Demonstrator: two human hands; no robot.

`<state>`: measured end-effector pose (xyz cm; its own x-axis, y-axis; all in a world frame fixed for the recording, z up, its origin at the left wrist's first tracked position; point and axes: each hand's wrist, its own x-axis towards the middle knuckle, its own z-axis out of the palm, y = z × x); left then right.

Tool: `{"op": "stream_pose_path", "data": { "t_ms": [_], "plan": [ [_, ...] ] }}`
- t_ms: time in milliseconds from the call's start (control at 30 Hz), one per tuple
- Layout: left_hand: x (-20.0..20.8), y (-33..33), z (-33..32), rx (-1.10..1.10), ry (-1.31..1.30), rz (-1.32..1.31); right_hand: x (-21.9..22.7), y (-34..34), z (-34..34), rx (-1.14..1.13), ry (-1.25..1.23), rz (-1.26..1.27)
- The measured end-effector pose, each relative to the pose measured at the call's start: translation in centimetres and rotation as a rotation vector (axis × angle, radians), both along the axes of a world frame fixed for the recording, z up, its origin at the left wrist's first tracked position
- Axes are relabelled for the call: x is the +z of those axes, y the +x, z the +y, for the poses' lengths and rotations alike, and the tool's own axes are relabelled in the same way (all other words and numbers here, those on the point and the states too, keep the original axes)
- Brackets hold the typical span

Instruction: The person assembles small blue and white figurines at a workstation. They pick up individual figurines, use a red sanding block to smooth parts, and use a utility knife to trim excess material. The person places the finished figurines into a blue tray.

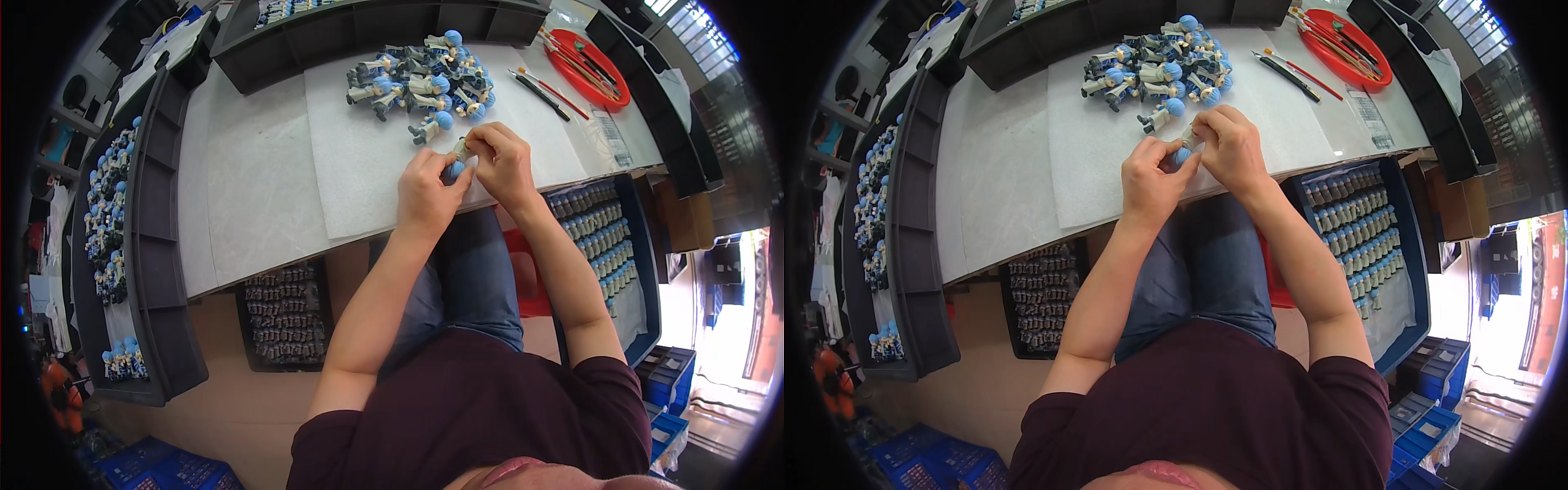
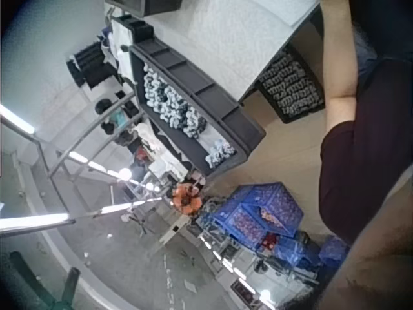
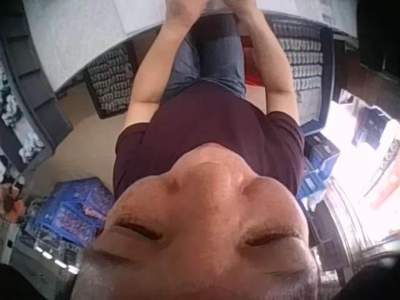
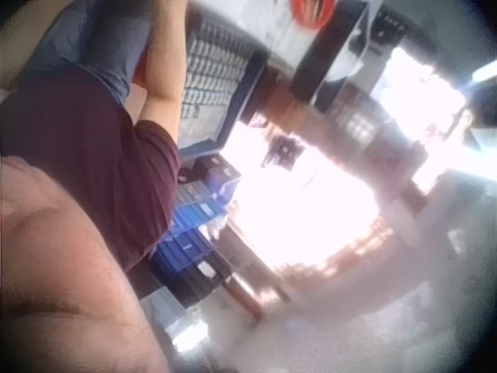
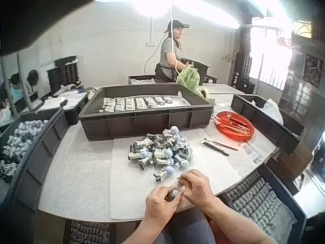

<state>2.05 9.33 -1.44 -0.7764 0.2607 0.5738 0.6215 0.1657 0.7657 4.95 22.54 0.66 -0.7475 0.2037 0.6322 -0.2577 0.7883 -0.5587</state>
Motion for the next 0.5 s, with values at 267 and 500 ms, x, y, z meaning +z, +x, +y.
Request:
{"op": "stream_pose_path", "data": {
  "t_ms": [267, 500],
  "plan": [
    [0.0, 0.1, 0.0, -0.053, -0.047, 0.032, 1.3, -1.0, 1.2, 0.037, 0.193, -0.051],
    [0.0, 0.2, -0.3, -0.065, -0.052, -0.004, 2.9, -0.7, 1.5, 0.126, 0.116, -0.059]
  ]
}}
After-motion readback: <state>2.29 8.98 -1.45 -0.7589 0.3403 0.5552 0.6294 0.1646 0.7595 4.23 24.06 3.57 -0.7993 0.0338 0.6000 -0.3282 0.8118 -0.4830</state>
